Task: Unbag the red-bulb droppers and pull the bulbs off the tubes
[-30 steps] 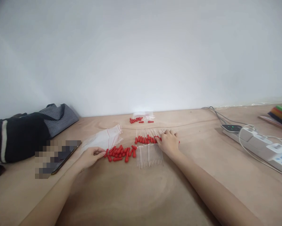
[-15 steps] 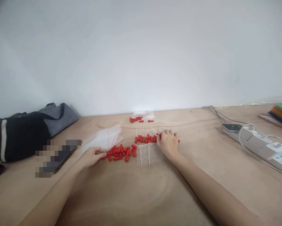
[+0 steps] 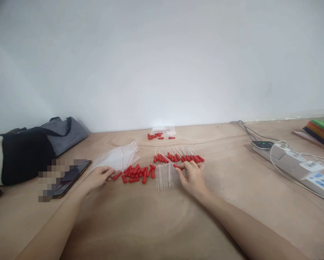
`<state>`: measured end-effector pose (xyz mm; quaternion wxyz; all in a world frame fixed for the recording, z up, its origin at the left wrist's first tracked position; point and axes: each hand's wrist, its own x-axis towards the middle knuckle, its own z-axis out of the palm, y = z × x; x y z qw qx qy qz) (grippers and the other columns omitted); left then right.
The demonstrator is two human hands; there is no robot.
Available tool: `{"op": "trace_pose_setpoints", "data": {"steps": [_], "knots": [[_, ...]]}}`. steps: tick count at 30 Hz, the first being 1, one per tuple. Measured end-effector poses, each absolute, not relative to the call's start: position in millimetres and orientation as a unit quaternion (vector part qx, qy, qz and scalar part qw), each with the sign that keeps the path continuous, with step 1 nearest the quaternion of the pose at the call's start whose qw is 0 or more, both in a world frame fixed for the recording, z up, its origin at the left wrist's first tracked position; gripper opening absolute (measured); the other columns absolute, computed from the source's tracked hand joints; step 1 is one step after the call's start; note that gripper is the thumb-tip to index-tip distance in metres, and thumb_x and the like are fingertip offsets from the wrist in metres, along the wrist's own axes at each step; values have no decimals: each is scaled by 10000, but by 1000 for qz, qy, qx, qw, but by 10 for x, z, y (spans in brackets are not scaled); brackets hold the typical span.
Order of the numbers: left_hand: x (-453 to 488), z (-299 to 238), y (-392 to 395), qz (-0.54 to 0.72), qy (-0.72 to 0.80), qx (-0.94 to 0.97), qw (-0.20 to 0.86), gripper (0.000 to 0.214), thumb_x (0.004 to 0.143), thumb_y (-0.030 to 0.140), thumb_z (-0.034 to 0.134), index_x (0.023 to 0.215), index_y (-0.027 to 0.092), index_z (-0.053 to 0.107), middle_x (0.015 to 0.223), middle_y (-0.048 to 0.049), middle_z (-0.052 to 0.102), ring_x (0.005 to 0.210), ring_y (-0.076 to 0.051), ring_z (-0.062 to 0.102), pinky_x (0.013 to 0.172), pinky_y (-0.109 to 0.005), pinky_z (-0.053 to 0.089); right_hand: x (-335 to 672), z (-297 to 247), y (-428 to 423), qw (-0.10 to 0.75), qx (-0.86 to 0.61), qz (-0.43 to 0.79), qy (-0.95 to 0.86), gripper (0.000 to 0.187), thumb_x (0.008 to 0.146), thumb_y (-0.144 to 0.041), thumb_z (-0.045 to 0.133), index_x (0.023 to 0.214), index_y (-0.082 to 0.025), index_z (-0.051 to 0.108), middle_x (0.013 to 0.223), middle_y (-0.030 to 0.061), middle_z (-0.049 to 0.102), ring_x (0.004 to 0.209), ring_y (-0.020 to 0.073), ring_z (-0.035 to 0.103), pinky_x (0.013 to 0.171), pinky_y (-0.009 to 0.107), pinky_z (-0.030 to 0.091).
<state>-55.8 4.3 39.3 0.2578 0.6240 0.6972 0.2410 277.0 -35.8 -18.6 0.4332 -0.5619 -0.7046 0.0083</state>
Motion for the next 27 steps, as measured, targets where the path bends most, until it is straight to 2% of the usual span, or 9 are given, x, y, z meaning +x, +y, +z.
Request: {"op": "trace_pose_setpoints", "data": {"steps": [2,4,7,10,14,19,22,27], "knots": [[-475,436,-15,264,698,642,177,241,626,382,491,537,170,561,529,-8,576,558,-168,522,521,-239,352,2734,-190,-364,443,-564,33,-696,238,811,-383,445,718,-206,574,700,14,633,676,160,526,759,343,256],[-283,452,-112,283,664,672,163,254,655,390,494,560,174,588,546,-3,591,592,-179,537,537,-238,359,2677,-186,-380,463,-563,53,-683,260,805,-417,446,721,-205,570,704,16,630,674,160,526,761,346,268],[173,382,-292,267,535,755,268,274,714,391,484,625,183,639,626,-1,640,629,-177,560,557,-236,386,2563,-168,-428,494,-551,69,-670,281,791,-454,462,714,-204,564,685,10,621,659,156,528,764,348,281],[636,237,-411,311,457,764,331,267,750,370,475,748,179,661,675,-11,656,610,-167,568,553,-239,403,2455,-146,-494,507,-532,65,-675,270,785,-449,486,707,-204,569,650,3,610,644,153,528,747,340,281],[969,81,-390,369,436,726,383,261,774,361,465,744,147,611,661,-30,614,596,-147,545,542,-238,414,2390,-131,-554,499,-501,34,-707,188,803,-354,501,739,-206,597,671,5,630,657,145,533,732,329,274],[956,19,-293,420,448,673,412,206,798,334,428,697,165,487,660,-12,562,624,-140,568,579,-248,459,2411,-120,-551,452,-452,-2,-769,150,811,-289,506,890,-246,625,798,14,663,724,144,540,759,340,272],[842,23,-277,393,452,725,340,171,815,313,417,723,175,457,659,-4,557,600,-135,571,574,-249,457,2454,-98,-531,438,-446,-48,-779,160,823,-268,486,896,-249,628,819,12,661,739,138,541,770,341,268],[658,15,-280,304,396,861,100,166,855,238,373,734,173,467,673,-14,543,620,-142,547,579,-255,437,2561,-61,-457,391,-425,-216,-787,220,841,-227,463,992,-319,596,977,-10,646,902,145,540,856,349,205]]}}
